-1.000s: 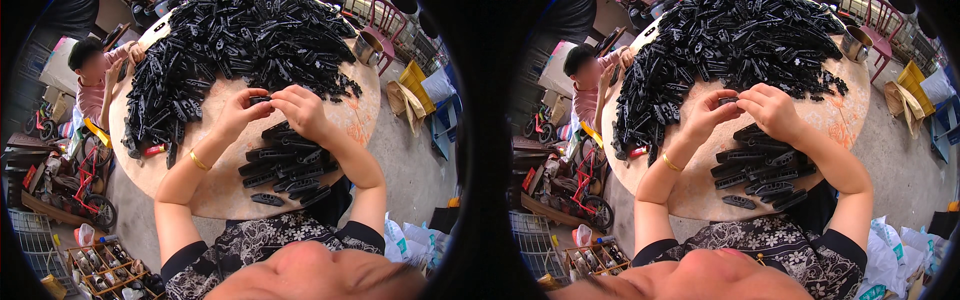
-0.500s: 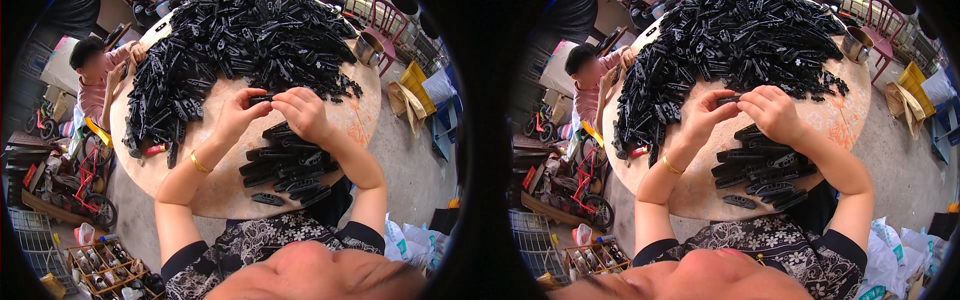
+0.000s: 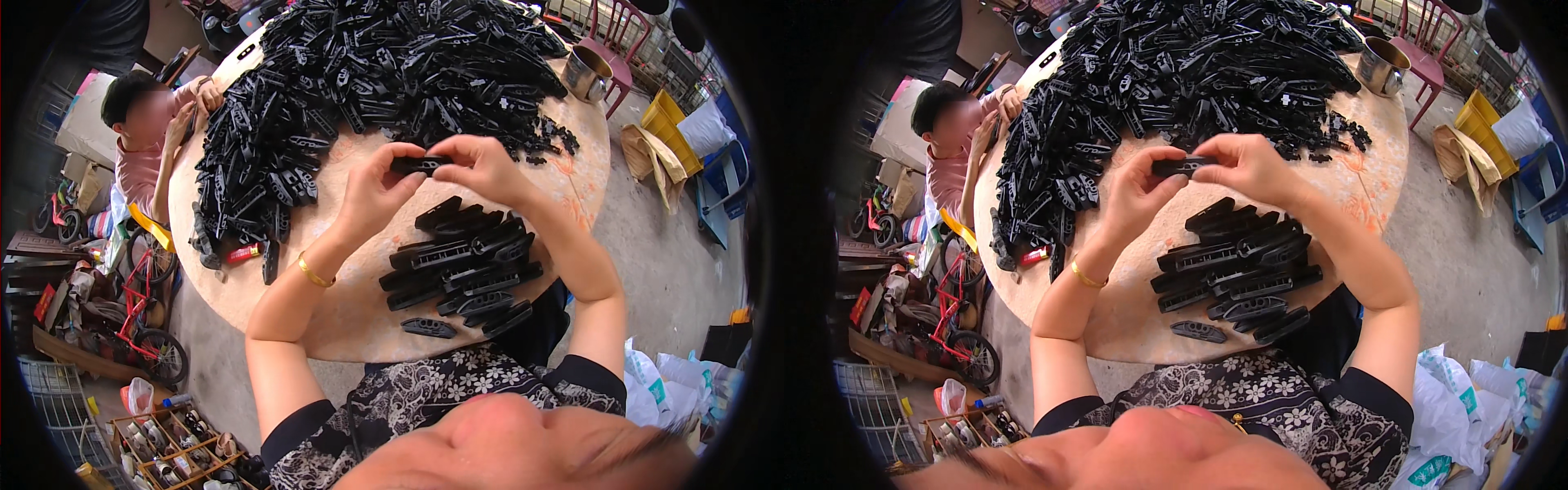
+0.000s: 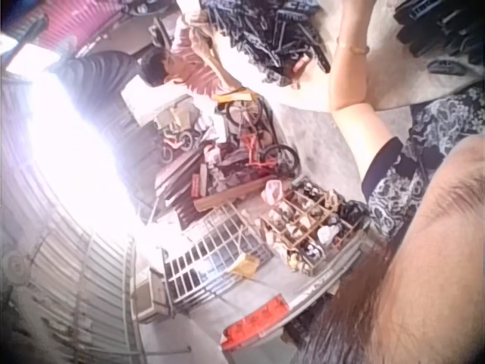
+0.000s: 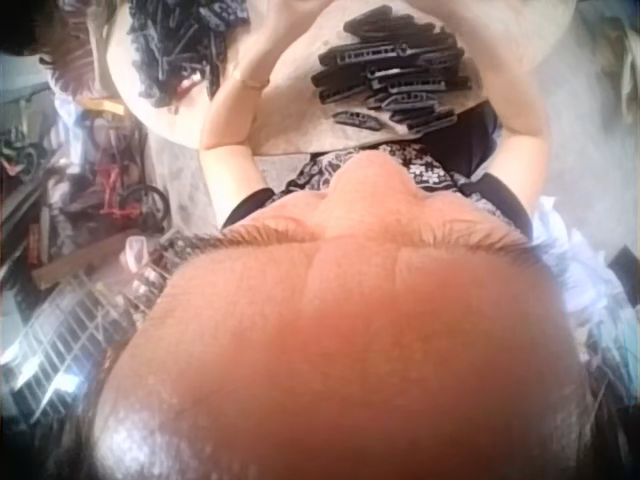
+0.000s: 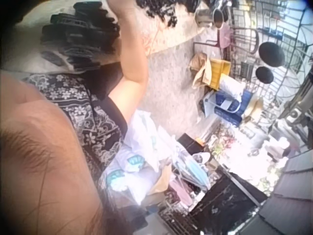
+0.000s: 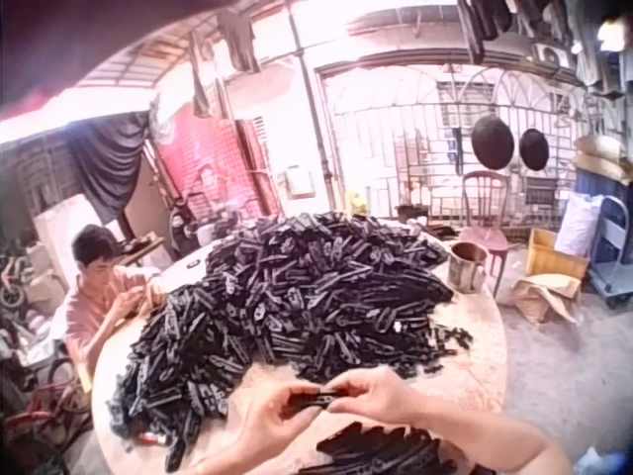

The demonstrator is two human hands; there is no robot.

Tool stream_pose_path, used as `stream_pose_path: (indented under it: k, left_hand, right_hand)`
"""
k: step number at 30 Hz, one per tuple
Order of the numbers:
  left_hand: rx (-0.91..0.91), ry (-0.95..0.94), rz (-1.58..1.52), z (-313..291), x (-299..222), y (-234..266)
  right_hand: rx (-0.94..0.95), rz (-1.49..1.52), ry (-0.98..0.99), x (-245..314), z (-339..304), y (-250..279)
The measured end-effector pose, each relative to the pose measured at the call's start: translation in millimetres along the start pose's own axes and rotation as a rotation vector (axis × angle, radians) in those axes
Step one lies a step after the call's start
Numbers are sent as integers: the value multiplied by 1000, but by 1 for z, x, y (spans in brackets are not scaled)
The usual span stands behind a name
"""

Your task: Assembling small black plastic components at a round table.

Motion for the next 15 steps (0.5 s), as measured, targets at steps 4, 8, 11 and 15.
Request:
stream_pose_path:
  k: [4, 8, 11, 15]
  left_hand:
    - [423, -57, 61, -17, -14, -36]
    - [728, -241, 56, -20, -31, -56]
    - [333, 70, -167, 9, 4, -26]
    - [-86, -136, 610, 65, 17, 8]
  right_hand:
    - [-317, 2, -59, -17, 6, 47]
    - [-181, -769, -115, -15, 3, 55]
    - [-6, -1101, -58, -23, -5, 32]
    - [105, -1147, -15, -14, -5, 23]
Point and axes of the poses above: each hand's wrist, its own z-axis towards the middle knuckle, its own y-axis out of the back of the hand, x = y × z, the point moved 6 cm from there along z, towards the middle knuckle, and after that the axes turned 14 degrees about -z, right-handed, at the moved point
